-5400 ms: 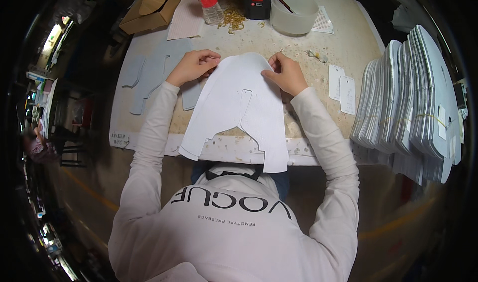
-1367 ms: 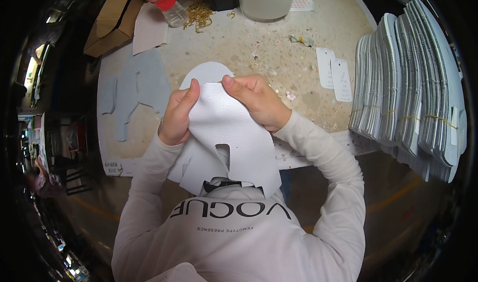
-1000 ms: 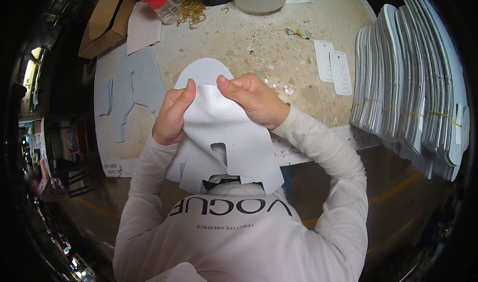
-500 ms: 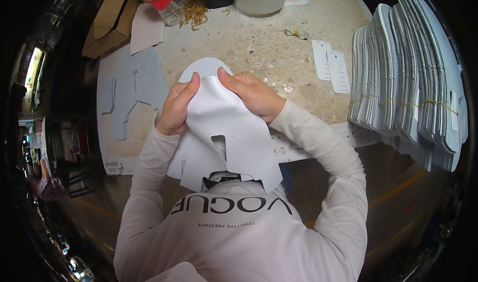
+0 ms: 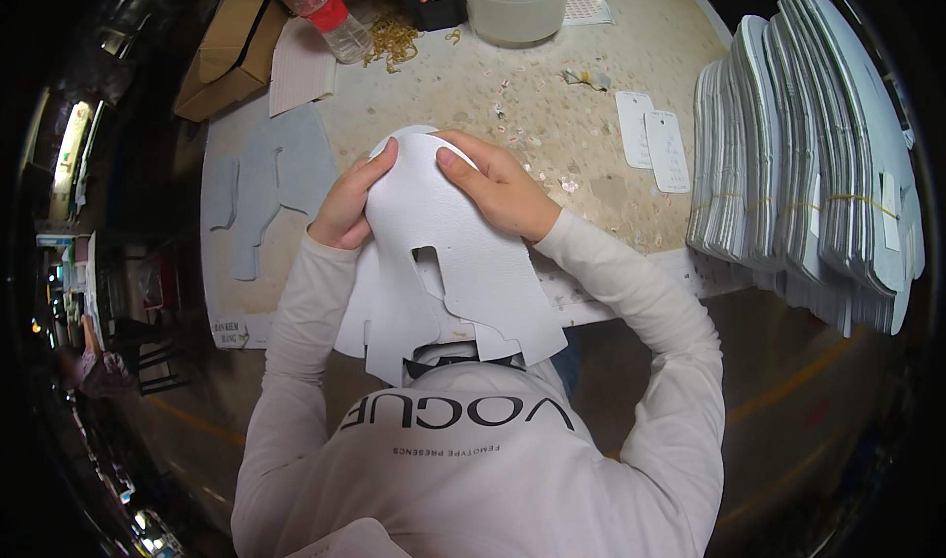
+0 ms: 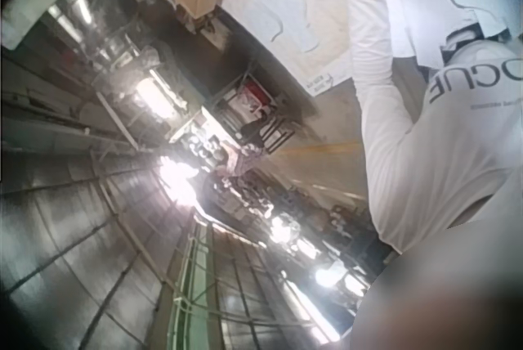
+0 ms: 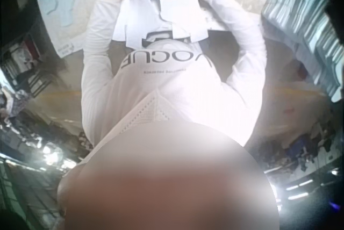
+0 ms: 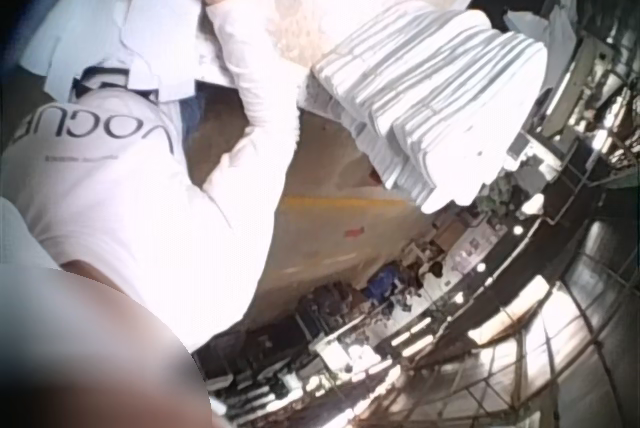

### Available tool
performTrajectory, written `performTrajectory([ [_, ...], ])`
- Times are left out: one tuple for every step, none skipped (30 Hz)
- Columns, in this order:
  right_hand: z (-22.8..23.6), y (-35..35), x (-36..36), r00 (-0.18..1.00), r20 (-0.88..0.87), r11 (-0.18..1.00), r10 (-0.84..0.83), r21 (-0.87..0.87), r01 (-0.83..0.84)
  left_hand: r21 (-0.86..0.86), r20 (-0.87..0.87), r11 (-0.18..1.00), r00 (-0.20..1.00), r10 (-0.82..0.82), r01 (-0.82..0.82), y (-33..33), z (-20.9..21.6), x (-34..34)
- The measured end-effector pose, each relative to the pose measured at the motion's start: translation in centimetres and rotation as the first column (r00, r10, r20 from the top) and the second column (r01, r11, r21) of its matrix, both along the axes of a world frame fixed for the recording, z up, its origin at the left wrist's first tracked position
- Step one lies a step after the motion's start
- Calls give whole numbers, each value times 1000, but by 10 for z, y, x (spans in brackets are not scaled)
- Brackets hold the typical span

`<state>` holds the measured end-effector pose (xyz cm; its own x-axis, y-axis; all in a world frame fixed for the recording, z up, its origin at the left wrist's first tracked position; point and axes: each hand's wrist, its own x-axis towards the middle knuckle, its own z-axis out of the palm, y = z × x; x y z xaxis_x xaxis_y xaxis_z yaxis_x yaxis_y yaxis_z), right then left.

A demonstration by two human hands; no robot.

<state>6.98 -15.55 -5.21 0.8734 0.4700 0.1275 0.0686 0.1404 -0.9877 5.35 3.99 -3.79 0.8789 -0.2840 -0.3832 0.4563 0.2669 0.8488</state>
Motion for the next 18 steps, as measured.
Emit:
performTrajectory([
  [0, 0, -4, 992, -121, 997, 27, 79, -18, -55, -10, 998, 1000, 13, -14, 2, -1, 2],
  [1, 0, -6, 972, -222, 988, 77, 145, -45, -97, -29, 994, 999, 43, -45, 3, -3, 4],
  [1, 0, -7, 947, -282, 969, 152, 233, -86, -133, -19, 990, 999, 36, -38, 3, -5, 4],
  [1, -1, -7, 926, -340, 972, 164, 216, -93, -156, -19, 987, 999, 46, -48, 3, -7, 4],
  [1, -3, -6, 911, -363, 968, 197, 218, -123, -180, -19, 982, 998, 55, -57, 3, -9, 5],
  [0, -4, -5, 893, -403, 972, 202, 196, -131, -175, -25, 984, 999, 42, -45, 3, -11, 5],
  [0, -4, -4, 888, -401, 966, 225, 213, -148, -170, -29, 985, 999, 27, -32, 4, -11, 6],
  [-1, -5, -4, 881, -419, 968, 220, 205, -145, -156, -41, 987, 999, 25, -32, 4, -12, 6],
  [-1, -6, -4, 872, -433, 968, 228, 200, -154, -157, -35, 987, 999, 7, -12, 5, -12, 6],
  [-2, -6, -4, 875, -434, 971, 216, 188, -146, -149, -36, 989, 999, -1, -5, 5, -12, 5],
  [-2, -7, -5, 877, -430, 972, 216, 179, -151, -152, -27, 988, 1000, -6, 2, 5, -11, 5],
  [-3, -7, -5, 879, -426, 973, 216, 169, -157, -137, -38, 991, 999, -6, 1, 5, -11, 5],
  [-3, -7, -5, 878, -427, 973, 218, 167, -161, -133, -39, 991, 999, -5, 0, 5, -11, 5],
  [-3, -8, -5, 877, -426, 972, 221, 165, -165, -129, -40, 992, 999, -4, -1, 5, -11, 5],
  [-2, -8, -6, 877, -426, 972, 223, 163, -168, -133, -38, 991, 999, -9, 4, 5, -11, 5],
  [-2, -8, -5, 877, -420, 971, 231, 163, -178, -137, -36, 991, 999, -15, 10, 5, -11, 5],
  [-2, -8, -5, 878, -415, 969, 239, 163, -187, -133, -38, 991, 999, -13, 8, 5, -11, 5],
  [-2, -8, -5, 877, -412, 967, 247, 167, -194, -142, -36, 990, 999, -22, 17, 4, -11, 5],
])
